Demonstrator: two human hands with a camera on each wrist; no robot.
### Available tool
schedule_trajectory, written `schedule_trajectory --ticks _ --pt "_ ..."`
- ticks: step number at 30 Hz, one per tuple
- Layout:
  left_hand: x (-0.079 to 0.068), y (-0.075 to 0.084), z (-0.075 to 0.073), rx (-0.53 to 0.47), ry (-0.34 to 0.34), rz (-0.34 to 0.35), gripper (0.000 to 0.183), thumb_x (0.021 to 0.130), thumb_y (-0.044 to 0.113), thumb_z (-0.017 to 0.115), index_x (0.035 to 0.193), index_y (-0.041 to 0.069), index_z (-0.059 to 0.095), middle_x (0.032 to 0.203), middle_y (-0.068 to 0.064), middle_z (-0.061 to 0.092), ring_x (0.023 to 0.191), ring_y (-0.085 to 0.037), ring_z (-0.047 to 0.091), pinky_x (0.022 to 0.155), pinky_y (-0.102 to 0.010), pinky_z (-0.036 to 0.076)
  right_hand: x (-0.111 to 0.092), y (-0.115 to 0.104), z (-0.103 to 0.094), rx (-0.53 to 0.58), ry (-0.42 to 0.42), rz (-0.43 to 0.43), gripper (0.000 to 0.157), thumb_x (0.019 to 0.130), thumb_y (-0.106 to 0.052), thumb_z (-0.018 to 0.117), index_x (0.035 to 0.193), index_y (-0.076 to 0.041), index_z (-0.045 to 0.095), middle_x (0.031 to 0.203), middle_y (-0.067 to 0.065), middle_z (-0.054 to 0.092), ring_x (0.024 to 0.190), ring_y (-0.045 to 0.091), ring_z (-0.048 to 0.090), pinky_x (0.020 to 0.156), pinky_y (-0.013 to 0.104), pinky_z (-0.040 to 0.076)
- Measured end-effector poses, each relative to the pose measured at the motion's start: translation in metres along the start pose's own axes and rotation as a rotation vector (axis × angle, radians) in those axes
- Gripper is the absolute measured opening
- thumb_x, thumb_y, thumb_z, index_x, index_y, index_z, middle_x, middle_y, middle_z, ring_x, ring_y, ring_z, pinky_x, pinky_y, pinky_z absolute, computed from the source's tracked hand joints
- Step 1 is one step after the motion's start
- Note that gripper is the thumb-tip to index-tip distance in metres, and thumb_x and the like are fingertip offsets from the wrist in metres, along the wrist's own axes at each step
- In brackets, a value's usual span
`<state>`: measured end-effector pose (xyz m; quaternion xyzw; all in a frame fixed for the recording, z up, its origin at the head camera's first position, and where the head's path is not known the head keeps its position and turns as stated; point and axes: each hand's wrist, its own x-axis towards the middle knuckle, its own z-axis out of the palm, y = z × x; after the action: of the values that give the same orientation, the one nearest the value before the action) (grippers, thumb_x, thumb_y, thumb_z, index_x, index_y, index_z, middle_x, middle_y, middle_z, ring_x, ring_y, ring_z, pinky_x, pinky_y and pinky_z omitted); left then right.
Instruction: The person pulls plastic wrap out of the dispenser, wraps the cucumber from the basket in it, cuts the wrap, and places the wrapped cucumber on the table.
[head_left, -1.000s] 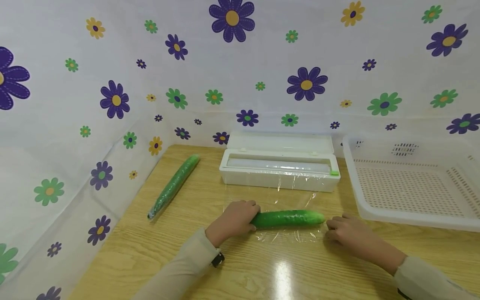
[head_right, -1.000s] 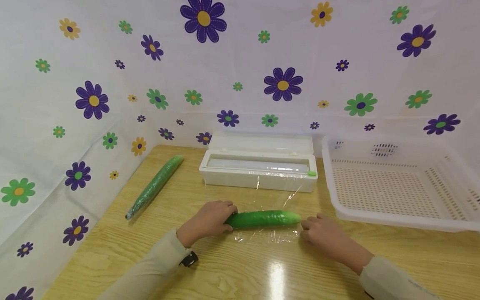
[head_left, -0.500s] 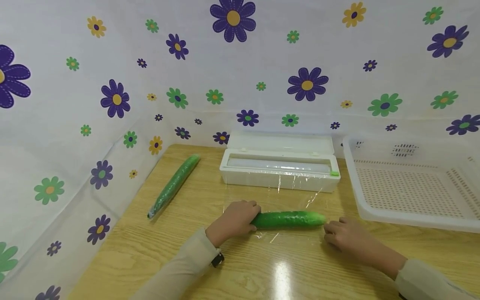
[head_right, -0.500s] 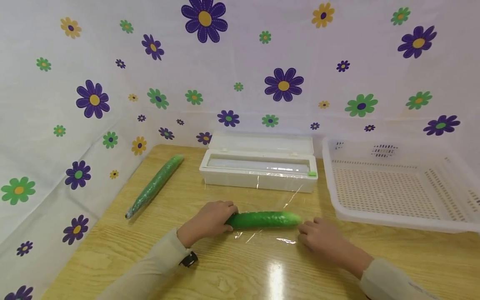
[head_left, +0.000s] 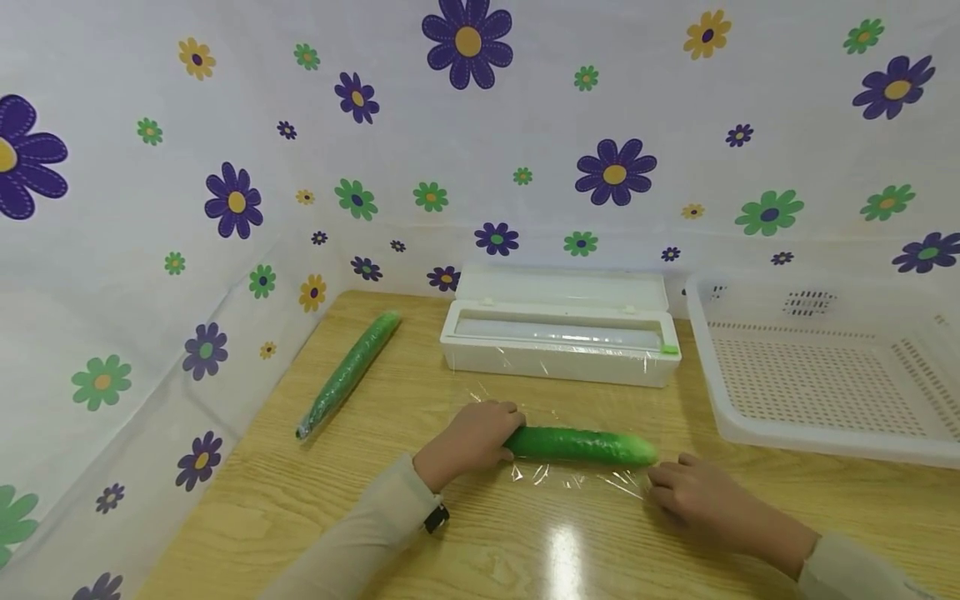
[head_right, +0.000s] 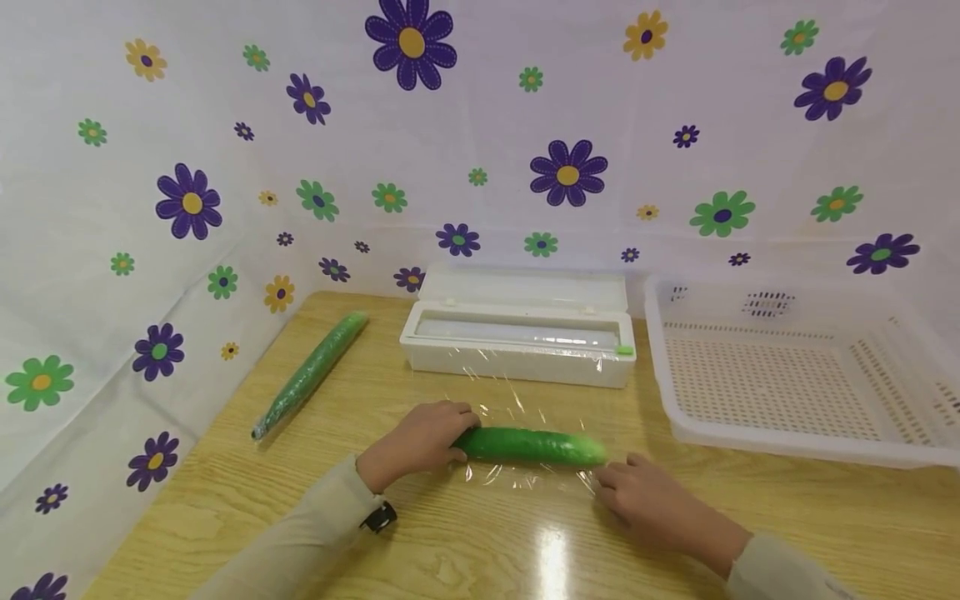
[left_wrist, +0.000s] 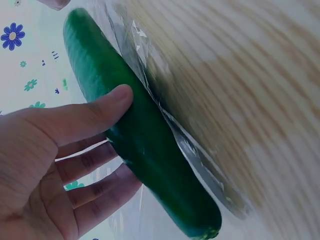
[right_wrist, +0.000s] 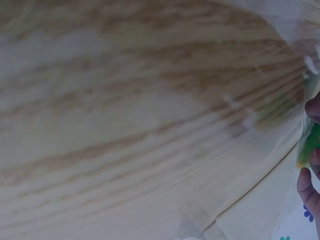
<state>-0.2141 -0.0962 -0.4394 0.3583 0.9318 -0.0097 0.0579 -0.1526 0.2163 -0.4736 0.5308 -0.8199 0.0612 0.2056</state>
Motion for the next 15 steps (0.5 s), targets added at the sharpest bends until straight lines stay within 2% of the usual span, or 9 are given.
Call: schedule_trajectory --ticks 5,15 --pt "0.0014 -0.0012 0.0009 0.000 -0.004 0.011 0.037 0.074 0.023 0.080 0.107 0.016 0.065 0.100 0.003 0.065 0.088 -0.016 0.062 0.077 -0.029 0.052 -0.0030 -0.0021 0.0009 0.010 -0.045 0.022 0.024 0.060 -0.009 0.079 0.072 -0.016 0.061 0.075 -0.007 0.051 0.068 0.006 0.050 0.056 0.019 0.028" --pt "0.0040 -0.0016 0.0024 0.009 -0.008 0.005 0.037 0.075 0.025 0.078 0.108 0.016 0.065 0.100 0.002 0.064 0.087 -0.016 0.062 0.077 -0.029 0.052 -0.0065 -0.0006 0.0017 -0.022 -0.026 0.000 0.024 0.059 -0.011 0.079 0.077 -0.013 0.063 0.076 -0.006 0.053 0.068 0.008 0.050 0.057 0.021 0.030"
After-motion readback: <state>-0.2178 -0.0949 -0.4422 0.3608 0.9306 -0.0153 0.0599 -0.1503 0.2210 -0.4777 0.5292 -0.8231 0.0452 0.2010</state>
